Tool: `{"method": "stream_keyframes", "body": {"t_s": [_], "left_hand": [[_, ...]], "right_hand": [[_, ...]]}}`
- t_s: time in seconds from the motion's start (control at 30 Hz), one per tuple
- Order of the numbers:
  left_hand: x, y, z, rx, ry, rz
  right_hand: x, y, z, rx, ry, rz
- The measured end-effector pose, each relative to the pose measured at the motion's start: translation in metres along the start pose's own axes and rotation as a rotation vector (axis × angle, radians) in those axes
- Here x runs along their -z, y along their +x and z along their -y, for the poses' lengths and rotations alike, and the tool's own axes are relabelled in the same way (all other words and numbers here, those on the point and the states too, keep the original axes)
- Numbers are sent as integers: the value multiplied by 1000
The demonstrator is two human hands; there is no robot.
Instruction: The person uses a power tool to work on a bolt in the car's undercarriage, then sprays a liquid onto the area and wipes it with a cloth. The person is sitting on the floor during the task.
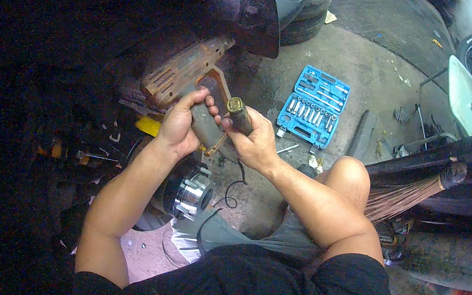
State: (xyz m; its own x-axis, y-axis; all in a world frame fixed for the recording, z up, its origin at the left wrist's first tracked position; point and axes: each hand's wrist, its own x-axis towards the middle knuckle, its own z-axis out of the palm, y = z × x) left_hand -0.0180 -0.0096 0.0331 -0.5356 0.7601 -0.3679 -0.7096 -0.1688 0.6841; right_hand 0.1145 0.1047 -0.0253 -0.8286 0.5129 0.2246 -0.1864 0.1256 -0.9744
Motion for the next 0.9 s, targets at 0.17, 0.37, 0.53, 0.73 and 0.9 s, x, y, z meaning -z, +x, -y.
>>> {"method": "stream_keyframes", "body": {"t_s": [0.17, 0.37, 0.53, 0.73, 0.9], "left_hand": [[1, 1, 1, -1, 4, -10], [1, 1, 1, 5, -2, -19], [2, 1, 1, 3, 0, -1], [2, 1, 1, -4, 7, -12], [3, 2, 1, 0, 2, 9]], "right_hand": [[0, 0, -1, 18, 11, 1], [3, 1, 2, 17, -32, 14], [-1, 2, -1, 98, -4, -19], [1, 1, 3, 52, -17, -7], [1, 1, -4, 72, -32, -10]]}}
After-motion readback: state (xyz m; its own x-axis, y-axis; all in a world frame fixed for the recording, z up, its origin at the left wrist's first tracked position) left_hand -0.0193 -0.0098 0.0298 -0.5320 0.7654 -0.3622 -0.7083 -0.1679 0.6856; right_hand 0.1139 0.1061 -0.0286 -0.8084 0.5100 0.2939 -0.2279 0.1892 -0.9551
